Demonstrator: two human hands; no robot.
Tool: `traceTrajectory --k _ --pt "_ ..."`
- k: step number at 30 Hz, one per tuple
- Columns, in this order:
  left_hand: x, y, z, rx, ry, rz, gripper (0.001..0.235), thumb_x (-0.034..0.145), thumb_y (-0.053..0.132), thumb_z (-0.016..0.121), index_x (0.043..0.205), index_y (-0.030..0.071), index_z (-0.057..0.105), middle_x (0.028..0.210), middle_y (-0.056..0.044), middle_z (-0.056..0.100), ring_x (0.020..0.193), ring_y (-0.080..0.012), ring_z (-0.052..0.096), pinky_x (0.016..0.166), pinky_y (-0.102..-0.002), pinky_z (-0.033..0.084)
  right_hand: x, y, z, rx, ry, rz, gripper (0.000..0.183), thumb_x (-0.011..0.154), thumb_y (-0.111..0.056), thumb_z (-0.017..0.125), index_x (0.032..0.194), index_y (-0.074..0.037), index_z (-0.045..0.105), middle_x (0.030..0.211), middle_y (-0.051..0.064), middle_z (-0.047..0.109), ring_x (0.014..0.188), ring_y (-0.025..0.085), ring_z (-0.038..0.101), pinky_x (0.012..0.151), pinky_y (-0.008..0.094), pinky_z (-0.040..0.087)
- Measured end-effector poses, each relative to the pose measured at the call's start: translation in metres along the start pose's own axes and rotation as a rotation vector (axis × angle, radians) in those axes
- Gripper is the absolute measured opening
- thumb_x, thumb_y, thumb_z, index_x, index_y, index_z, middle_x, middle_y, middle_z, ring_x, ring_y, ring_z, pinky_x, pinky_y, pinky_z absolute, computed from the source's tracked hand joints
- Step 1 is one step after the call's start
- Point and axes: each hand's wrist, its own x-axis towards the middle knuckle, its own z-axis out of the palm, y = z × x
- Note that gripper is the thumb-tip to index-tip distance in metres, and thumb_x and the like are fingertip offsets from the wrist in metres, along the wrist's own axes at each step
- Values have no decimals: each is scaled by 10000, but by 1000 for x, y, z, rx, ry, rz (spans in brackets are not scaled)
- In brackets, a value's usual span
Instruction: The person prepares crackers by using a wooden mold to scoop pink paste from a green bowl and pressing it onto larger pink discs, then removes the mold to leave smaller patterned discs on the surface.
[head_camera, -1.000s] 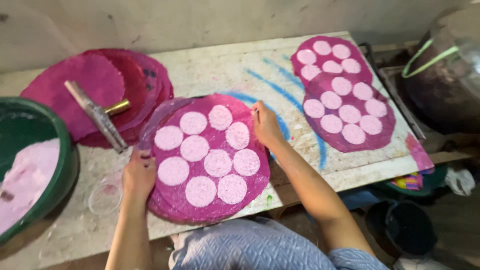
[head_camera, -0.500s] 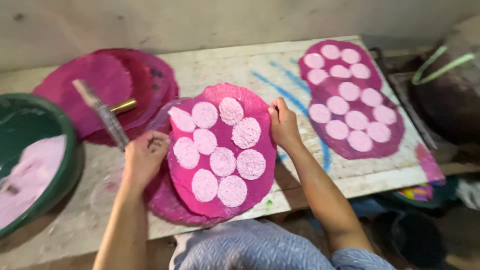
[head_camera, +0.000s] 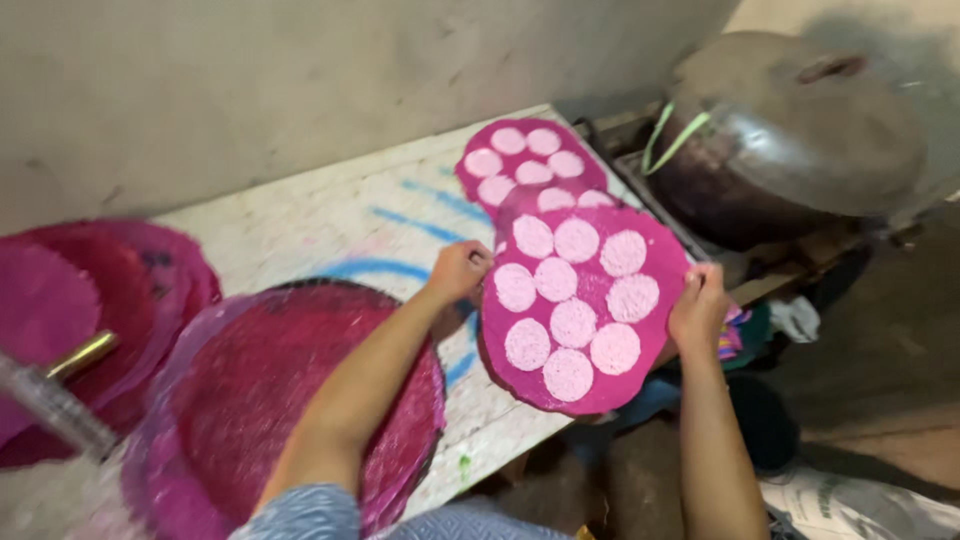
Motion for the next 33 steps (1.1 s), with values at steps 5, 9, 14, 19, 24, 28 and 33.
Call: traceTrajectory --k 5,9,14,19,24,28,33 --pt "33 -11 69 46 35 -132 161 874 122 689 996 70 780 941 -184 752 811 -244 721 712 -367 577 -15 53 -7 -161 36 155 51 1012 -31 599 1061 -22 589 997 244 662 944 455 644 819 510 486" --pt "8 -8 36 148 -57 -48 352 801 209 838 1089 36 737 1002 -223 709 845 -313 693 741 -410 569 -29 62 -7 -136 129 -107 172 935 33 580 1105 2 579 1108 245 599 1008 442 598 871 483 480" --pt "-76 26 -103 -133 -283 -218 404 875 198 745 1243 64 646 1052 -126 717 890 -182 703 740 -353 603 -45 -4 30 103 -35 -94 170 1004 -10 617 1173 -9 620 1074 160 611 922 287 616 832 389 499" --pt "-211 70 -254 -22 202 -338 372 917 143 698 1268 40 631 1130 -112 679 948 -163 682 823 -325 600 -71 -154 101 519 -527 -101 117 1005 -61 628 1119 -42 647 975 95 624 808 167 616 727 286 508" --pt "-356 75 -309 335 613 -520 394 892 174 739 1252 43 647 1154 -165 672 1000 -269 690 874 -395 572 -133 -318 155 662 -907 -434 112 976 -67 653 1081 -27 653 1015 92 633 844 182 648 737 300 528" --pt "-462 28 -319 858 639 -772 490 806 305 761 1235 98 645 1231 -178 624 1099 -371 620 919 -507 513 -208 -414 213 673 -1154 -630 209 918 -117 704 1106 -32 669 1056 116 667 927 235 705 811 339 572" --pt "-534 -27 -329 1018 571 -921 551 823 402 706 1269 97 597 1295 -174 584 1164 -373 598 890 -529 536 -319 -512 299 447 -1176 -799 509 841 -190 795 1256 4 573 1169 260 641 1056 453 636 871 510 527"
